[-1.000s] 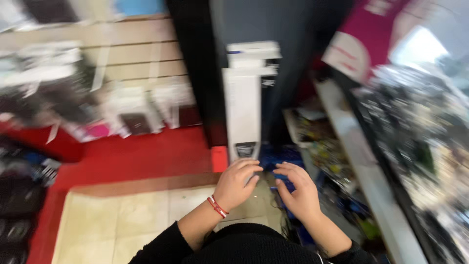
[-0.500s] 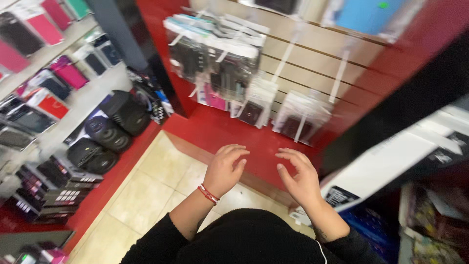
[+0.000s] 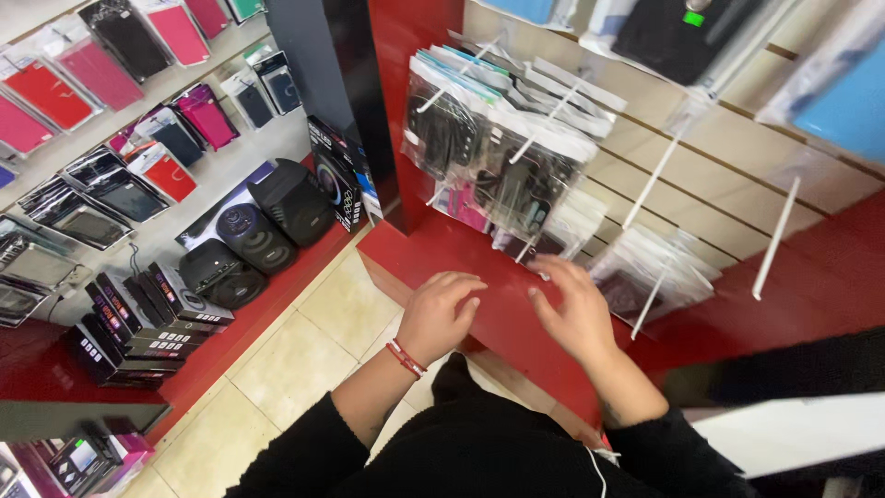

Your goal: The person repeatedly picks up packaged electronic accessories from a wall display and places them onto a glass counter. The items are handled one at a time and stacked in a pile on the counter.

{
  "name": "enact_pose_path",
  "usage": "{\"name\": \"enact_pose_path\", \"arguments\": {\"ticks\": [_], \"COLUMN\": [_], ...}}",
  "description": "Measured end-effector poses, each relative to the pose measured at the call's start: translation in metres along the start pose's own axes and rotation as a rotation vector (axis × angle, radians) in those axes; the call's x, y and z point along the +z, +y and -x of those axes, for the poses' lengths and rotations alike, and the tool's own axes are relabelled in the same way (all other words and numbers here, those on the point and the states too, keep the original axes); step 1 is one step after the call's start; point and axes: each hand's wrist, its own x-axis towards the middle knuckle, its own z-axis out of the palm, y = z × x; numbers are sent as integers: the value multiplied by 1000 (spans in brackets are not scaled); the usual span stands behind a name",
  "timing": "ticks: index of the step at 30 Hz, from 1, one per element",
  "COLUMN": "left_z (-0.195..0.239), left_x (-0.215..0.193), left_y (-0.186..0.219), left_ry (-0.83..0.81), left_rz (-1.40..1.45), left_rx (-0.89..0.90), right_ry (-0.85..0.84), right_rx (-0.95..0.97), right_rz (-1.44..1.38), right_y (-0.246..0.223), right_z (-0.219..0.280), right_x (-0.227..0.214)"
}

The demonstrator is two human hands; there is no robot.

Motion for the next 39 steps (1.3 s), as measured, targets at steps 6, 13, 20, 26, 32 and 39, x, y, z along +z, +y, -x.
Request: {"name": "enact_pose_path", "arguments": {"ticks": [6,13,20,26,32,39], "left_z": [-67,-171,-225,-241,-248,-248], "left_x": [-6,7,35,39,41,10], "left_y": [-38,-70,-103,-119,-130,-110], "left_ry": [-62,-57,-117,-129,-104,-96], "left_rz": [-57,-128,-106,-51,-97,-68], "left_rx": [6,88,127,165,192,192], "right_ry": [-61,-110,-82,-97,-215,-239], "right_rx": [91,226,360,433,309,329], "right_rz": [148,280,474,539,515,438], "right_y": [56,62,107,115,105,52], "right_z": [-110,-197,-213,-225,-215,-193], "right_x": [29,33,59,60,59,53]}}
